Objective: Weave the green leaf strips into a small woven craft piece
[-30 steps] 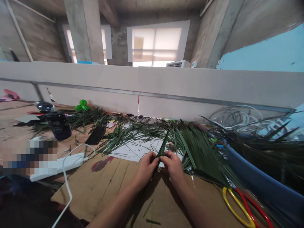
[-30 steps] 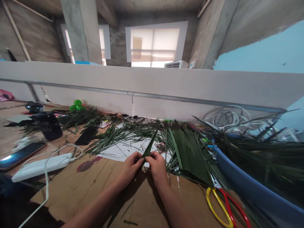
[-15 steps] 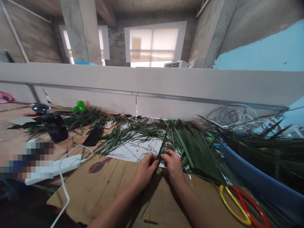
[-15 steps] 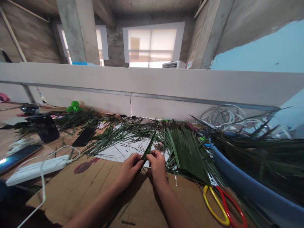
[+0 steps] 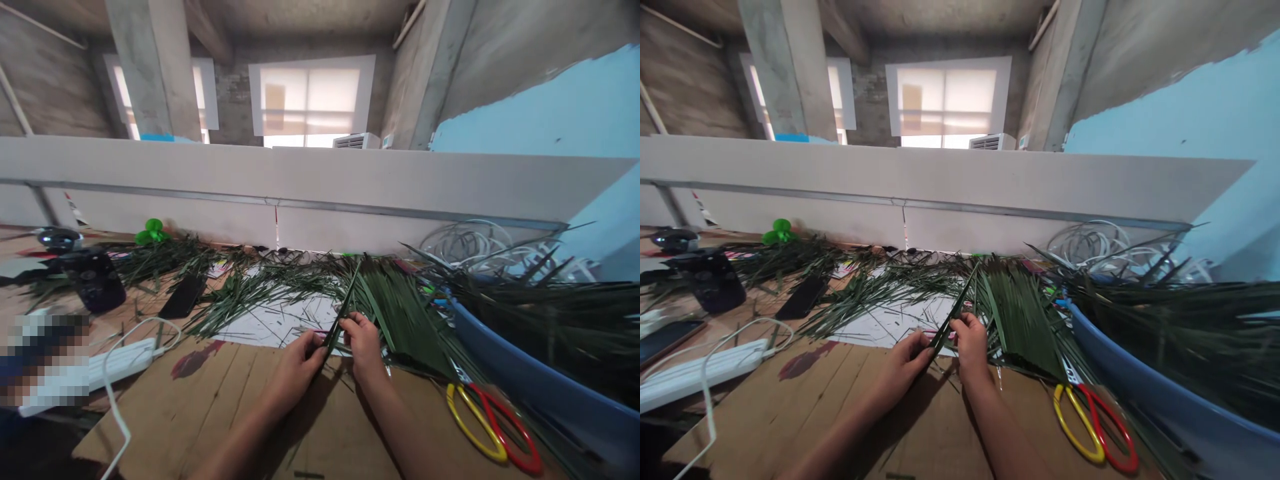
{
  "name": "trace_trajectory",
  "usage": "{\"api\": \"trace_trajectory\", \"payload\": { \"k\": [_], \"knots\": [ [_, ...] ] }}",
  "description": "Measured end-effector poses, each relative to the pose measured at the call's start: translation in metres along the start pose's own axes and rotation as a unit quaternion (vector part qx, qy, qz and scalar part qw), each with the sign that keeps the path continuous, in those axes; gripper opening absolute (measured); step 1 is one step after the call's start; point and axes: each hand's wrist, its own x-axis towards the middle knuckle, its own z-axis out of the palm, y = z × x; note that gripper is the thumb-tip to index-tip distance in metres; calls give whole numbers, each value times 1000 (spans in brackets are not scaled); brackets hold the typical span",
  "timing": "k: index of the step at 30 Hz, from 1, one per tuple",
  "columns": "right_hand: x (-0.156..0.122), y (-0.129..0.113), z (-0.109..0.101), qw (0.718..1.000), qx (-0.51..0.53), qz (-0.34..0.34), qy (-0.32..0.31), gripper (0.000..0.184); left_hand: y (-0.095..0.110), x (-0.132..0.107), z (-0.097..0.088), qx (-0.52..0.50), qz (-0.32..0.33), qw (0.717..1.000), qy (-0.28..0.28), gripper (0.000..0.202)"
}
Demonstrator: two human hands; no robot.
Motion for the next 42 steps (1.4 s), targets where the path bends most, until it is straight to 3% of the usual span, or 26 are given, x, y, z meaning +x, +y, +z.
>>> {"api": "trace_trajectory", "payload": {
  "k": [19,34,38,42],
  "knots": [
    [28,-2,-18,995,49,-13,81,16,7,-2,-2,1,-29,998,-62,30],
    [44,-13,-34,985,107,-30,135,14,14,-4,-5,6,-47,996,-81,45],
    [47,-18,-39,985,120,-22,120,16,3,-2,-8,-18,-53,995,-84,48],
    [40,-20,-34,991,123,14,58,24,0,1,-10,-43,-63,996,-49,50]
  ]
}}
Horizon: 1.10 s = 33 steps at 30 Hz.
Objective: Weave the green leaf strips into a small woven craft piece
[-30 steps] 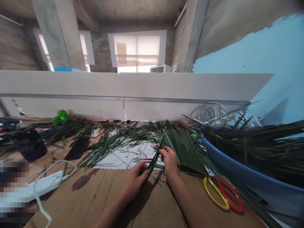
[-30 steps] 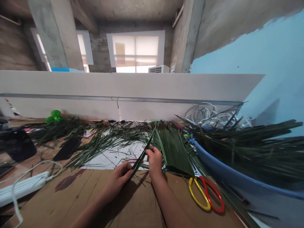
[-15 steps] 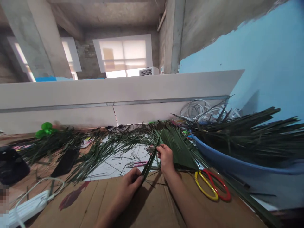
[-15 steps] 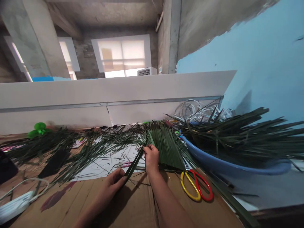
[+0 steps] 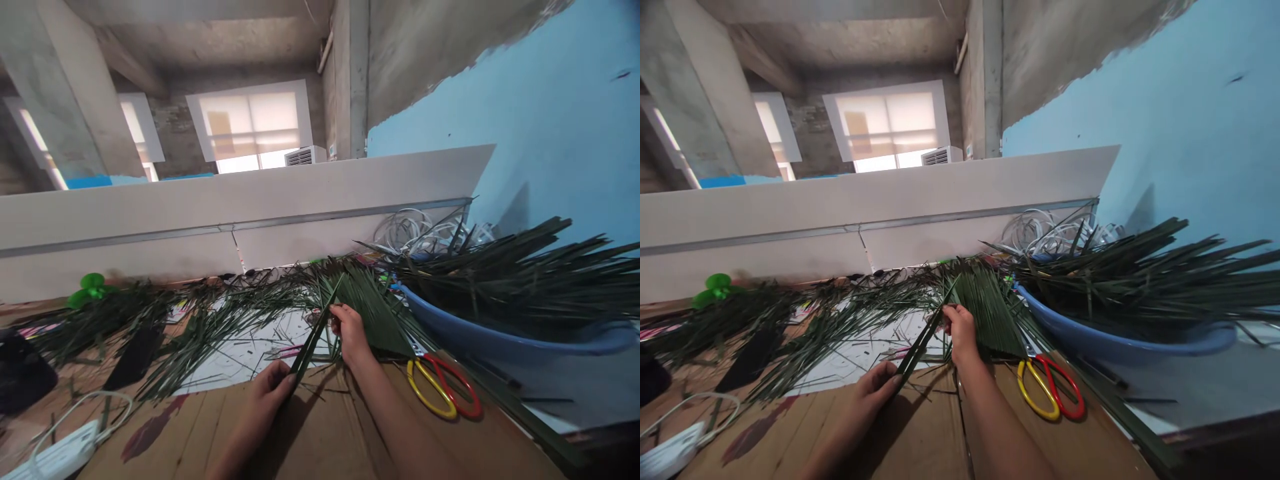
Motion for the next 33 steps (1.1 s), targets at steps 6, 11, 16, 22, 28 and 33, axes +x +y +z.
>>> {"api": "trace_trajectory", "payload": {
  "k": [6,11,16,22,28,33],
  "knots": [
    [-33,12,18,978,-56,105,-170,33,6,1,-2,-54,-9,996,72,46],
    [-48,21,22,952,-115,133,-251,31,1,2,-1,-79,-20,992,99,43],
    [-48,23,20,952,-123,120,-255,25,0,2,2,-90,-10,992,84,38],
    [-52,23,20,941,-166,128,-266,25,5,2,3,-52,16,993,106,27],
    [-54,31,21,942,-174,138,-251,25,1,7,5,26,53,989,136,19],
    [-57,36,25,952,-175,115,-224,25,-3,4,6,118,76,980,141,15]
  ]
}}
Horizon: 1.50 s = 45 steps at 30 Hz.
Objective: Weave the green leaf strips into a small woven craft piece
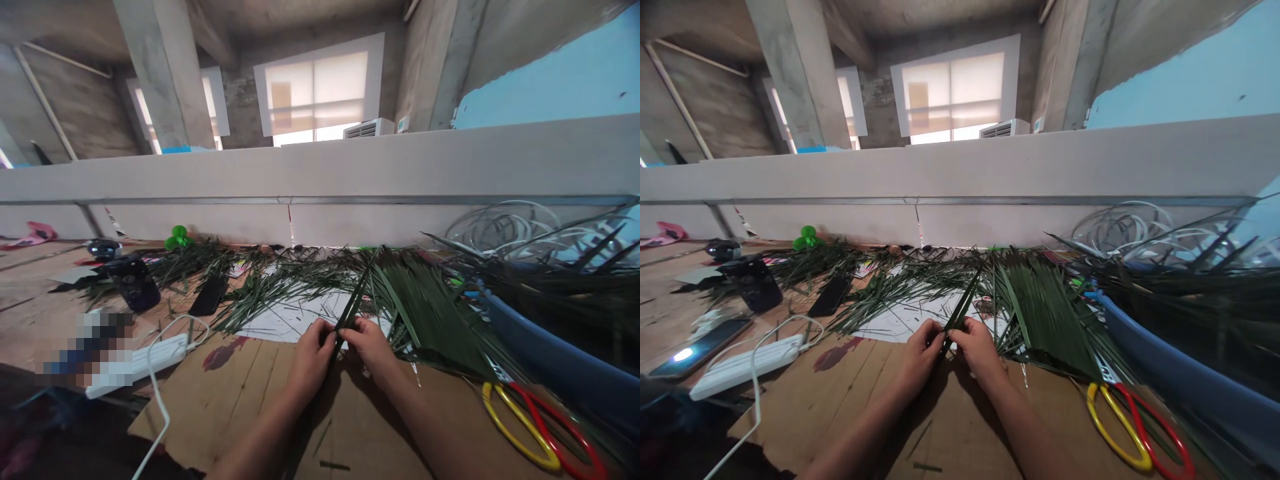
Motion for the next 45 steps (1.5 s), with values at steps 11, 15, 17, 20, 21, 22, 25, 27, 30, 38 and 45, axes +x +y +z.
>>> {"api": "trace_trajectory", "payload": {
  "k": [11,15,17,20,21,22,25,27,30,38,45],
  "knots": [
    [0,9,3,999,0,-38,33,23,6,-5,0,61,43,997,3,11],
    [3,13,2,996,-30,-68,44,23,6,-4,1,13,30,999,4,13],
    [3,12,3,994,-44,-81,51,22,6,-4,2,-16,25,1000,2,16],
    [1,9,3,993,-51,-88,59,21,7,-3,2,-48,16,999,2,19],
    [1,8,3,994,-47,-83,61,20,8,-3,2,-55,13,998,4,20],
    [0,6,4,994,-38,-76,63,19,9,-3,2,-62,8,998,6,20],
    [-2,1,5,997,-1,-59,58,20,12,-1,-1,-92,-10,996,15,22],
    [-3,-1,5,997,7,-54,58,22,13,-1,-4,-131,-41,990,13,25],
    [-3,0,3,997,-4,-47,67,20,14,0,-8,-189,-107,976,-18,31],
    [-1,4,-1,997,23,-48,51,17,12,-2,-10,-208,-134,968,-47,33],
    [-11,-7,5,999,5,30,-14,25,6,2,-10,-207,-111,972,20,31]
  ]
}}
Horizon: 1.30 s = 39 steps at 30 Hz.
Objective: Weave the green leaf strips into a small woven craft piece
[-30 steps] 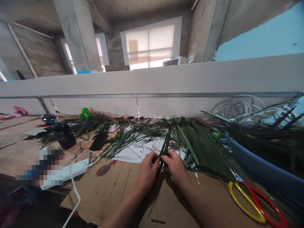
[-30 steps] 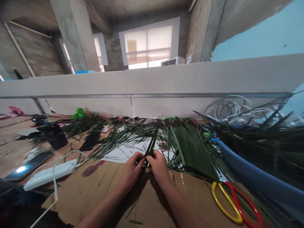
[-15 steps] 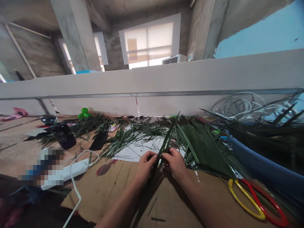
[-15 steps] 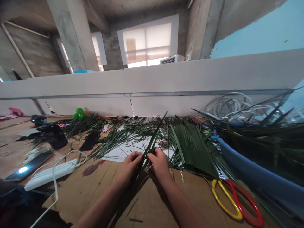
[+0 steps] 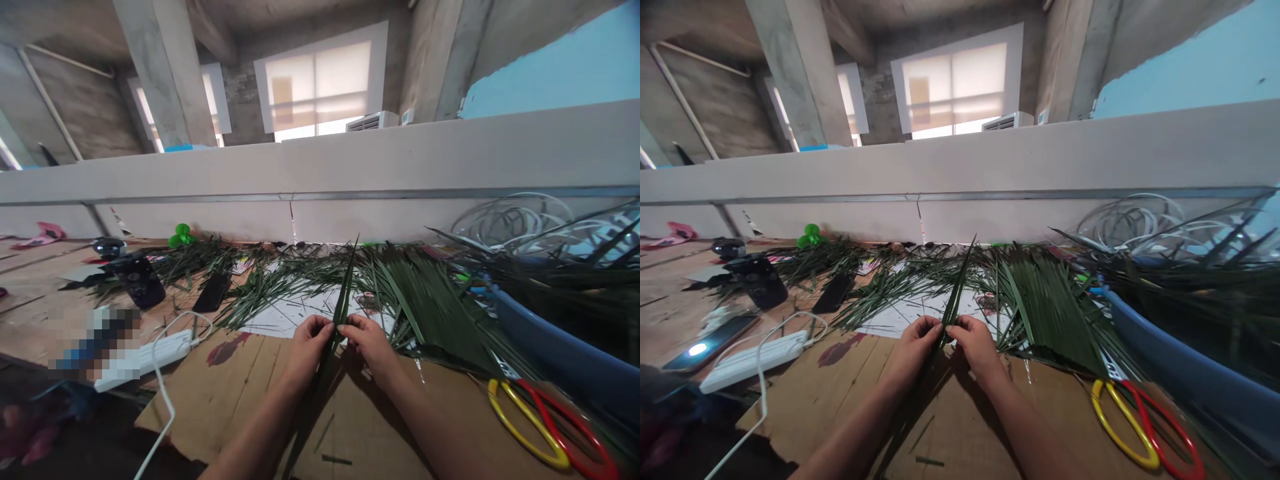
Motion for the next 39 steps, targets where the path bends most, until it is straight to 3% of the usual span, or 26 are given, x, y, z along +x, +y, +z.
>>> {"api": "trace_trajectory", "payload": {
  "k": [10,20,29,39],
  "knots": [
    [2,5,1,1000,-17,-8,5,24,-6,4,3,0,12,1000,12,32],
    [0,4,6,1000,27,-6,4,24,1,-4,7,39,69,997,16,25],
    [1,1,4,999,36,-31,23,25,-2,1,2,35,5,999,9,31],
    [0,-1,3,999,34,-16,5,25,-5,0,3,32,29,999,13,29]
  ]
}}
